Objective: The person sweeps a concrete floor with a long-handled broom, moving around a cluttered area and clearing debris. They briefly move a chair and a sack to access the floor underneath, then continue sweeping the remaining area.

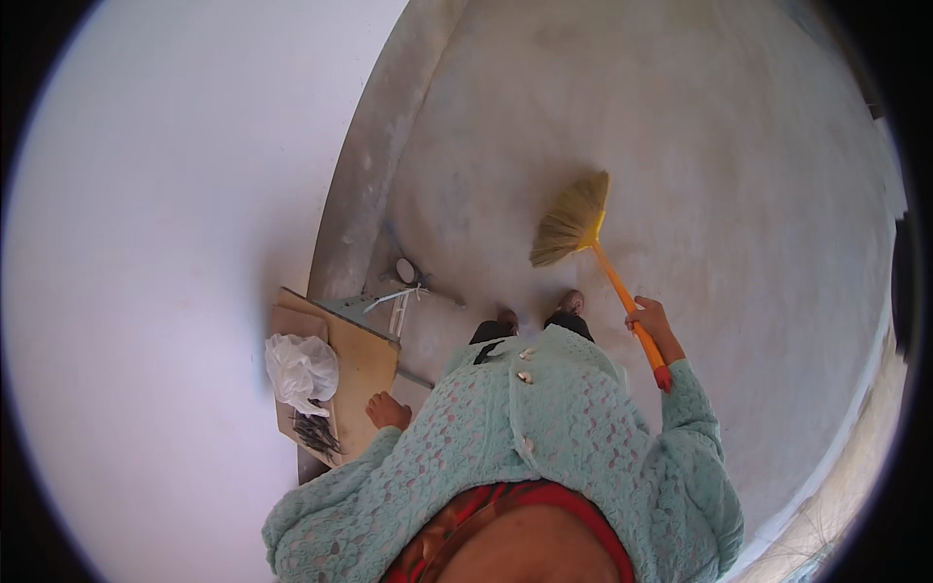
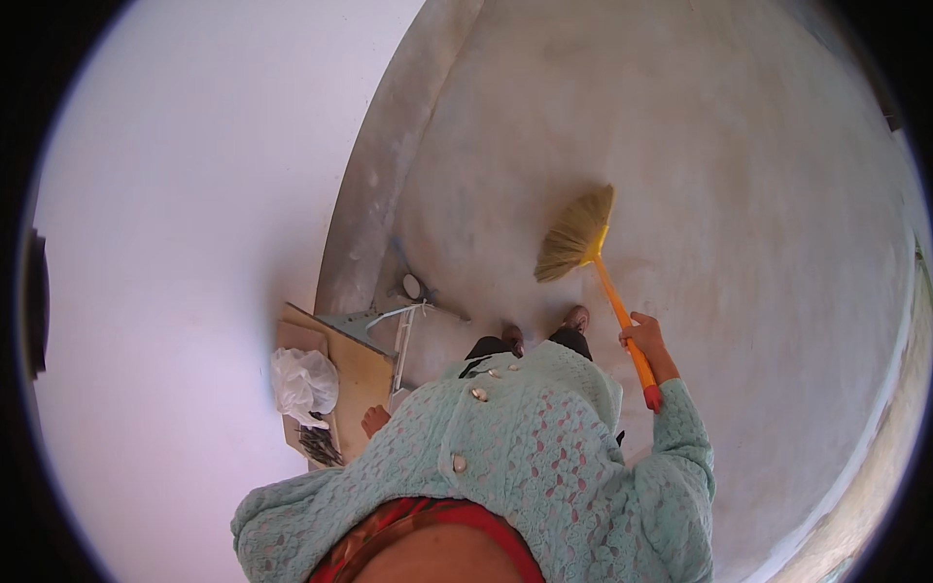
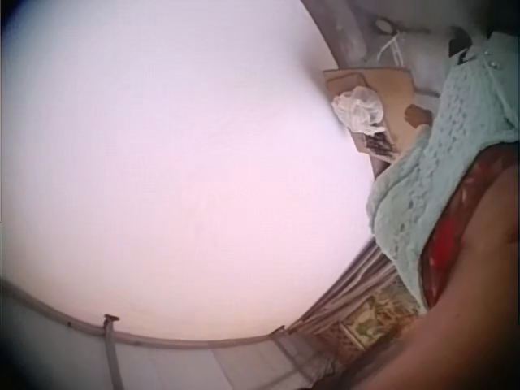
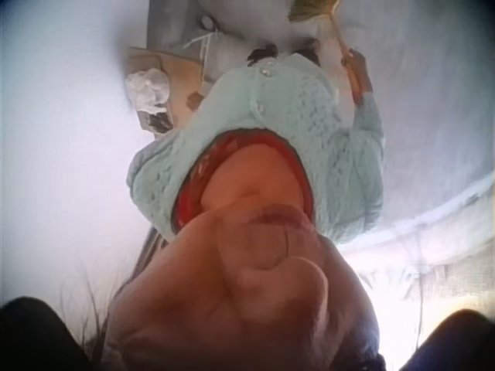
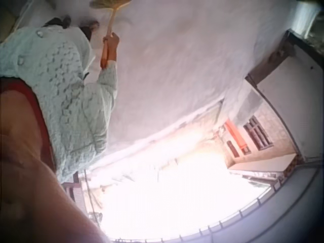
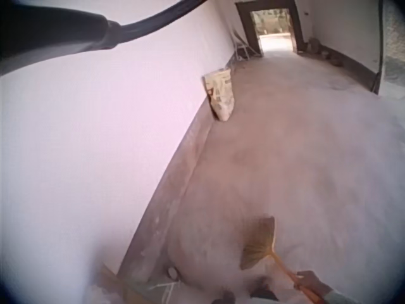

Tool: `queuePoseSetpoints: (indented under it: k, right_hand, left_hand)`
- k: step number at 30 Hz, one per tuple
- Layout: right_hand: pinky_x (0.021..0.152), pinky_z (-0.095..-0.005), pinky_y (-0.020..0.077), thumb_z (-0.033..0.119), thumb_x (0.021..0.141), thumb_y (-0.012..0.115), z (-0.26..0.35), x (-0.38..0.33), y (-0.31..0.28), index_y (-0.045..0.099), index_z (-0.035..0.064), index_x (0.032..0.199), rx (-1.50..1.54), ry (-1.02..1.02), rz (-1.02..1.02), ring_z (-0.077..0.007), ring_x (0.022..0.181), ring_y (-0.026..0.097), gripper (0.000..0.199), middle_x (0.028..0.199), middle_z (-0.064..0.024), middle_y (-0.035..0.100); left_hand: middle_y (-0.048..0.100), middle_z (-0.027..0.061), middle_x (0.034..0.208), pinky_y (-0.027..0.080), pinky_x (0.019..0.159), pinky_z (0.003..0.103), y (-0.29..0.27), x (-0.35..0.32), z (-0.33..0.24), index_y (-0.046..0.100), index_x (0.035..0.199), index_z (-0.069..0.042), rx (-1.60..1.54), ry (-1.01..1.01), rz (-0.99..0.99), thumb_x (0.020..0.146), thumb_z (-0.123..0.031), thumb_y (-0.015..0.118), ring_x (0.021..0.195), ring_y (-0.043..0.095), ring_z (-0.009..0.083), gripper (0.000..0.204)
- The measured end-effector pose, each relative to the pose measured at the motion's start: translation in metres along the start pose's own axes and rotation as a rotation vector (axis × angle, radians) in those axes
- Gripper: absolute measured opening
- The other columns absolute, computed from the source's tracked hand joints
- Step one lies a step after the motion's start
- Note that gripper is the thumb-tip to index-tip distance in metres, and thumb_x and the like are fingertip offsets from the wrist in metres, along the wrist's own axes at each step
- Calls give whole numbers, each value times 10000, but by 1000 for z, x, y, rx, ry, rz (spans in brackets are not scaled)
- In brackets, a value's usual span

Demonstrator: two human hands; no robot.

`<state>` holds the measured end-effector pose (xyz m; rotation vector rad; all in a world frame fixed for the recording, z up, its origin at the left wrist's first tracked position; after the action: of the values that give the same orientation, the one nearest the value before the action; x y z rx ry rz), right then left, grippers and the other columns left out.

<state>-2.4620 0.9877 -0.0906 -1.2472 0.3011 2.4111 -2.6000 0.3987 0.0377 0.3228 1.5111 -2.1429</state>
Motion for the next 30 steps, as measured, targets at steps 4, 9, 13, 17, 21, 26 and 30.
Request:
queuePoseSetpoints:
  k: [4,9,13,17,21,26,30]
  right_hand:
    - [331,-273,372,-81,616,532,11,14,-49,347,-118,1187,129,-36,-82,-182,358,477,601,505,-122,497]
    - [337,-257,375,-73,639,503,77,6,-62,315,-102,1218,130,-110,-149,-161,368,460,609,506,-100,480]
    - [360,-242,389,-57,654,495,126,-18,-46,290,-65,1252,159,-165,-194,-144,396,457,632,528,-90,484]
    - [377,-234,401,-51,654,506,167,-26,-16,277,-42,1270,98,-185,-103,-140,413,464,657,536,-84,487]
    - [385,-245,410,-45,650,527,192,17,26,316,-52,1247,171,-171,67,-146,430,487,633,566,-102,514]
    - [389,-260,411,-59,632,552,219,96,77,366,-68,1211,40,-96,204,-169,446,519,608,591,-135,541]
    - [390,-264,414,-58,624,562,219,108,90,380,-69,1201,-36,-33,100,-174,437,520,605,577,-133,545]
  left_hand:
    - [480,146,970,332,822,408,-50,-8,-49,493,1014,-13,-93,108,-92,585,-189,598,936,437,304,475]
    - [504,153,964,379,787,407,-82,2,-116,527,991,-30,-297,292,-135,600,-178,600,924,465,317,424]
    - [517,143,958,400,764,410,-92,28,-157,541,973,-36,-361,444,-226,608,-191,608,904,486,316,402]
    - [518,135,953,402,762,404,-95,60,-202,545,967,-46,-399,573,-172,623,-203,602,898,490,311,383]
    - [527,135,941,413,754,398,-99,113,-254,556,957,-52,-468,639,-65,626,-207,604,887,507,306,369]
    - [534,154,919,425,733,399,-136,171,-307,562,945,-28,-593,693,-26,639,-201,602,852,521,324,355]
    - [531,170,898,428,724,391,-145,209,-299,558,946,-17,-636,817,24,660,-195,598,826,524,325,339]
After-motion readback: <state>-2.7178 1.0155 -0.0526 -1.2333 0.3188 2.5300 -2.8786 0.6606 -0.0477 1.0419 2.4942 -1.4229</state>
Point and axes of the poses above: each hand's wrist, its own x-axis towards the middle knuckle, its own y-axis out of the palm, z = x × y, the point moved 8 cm from there along x, towards the middle knuckle
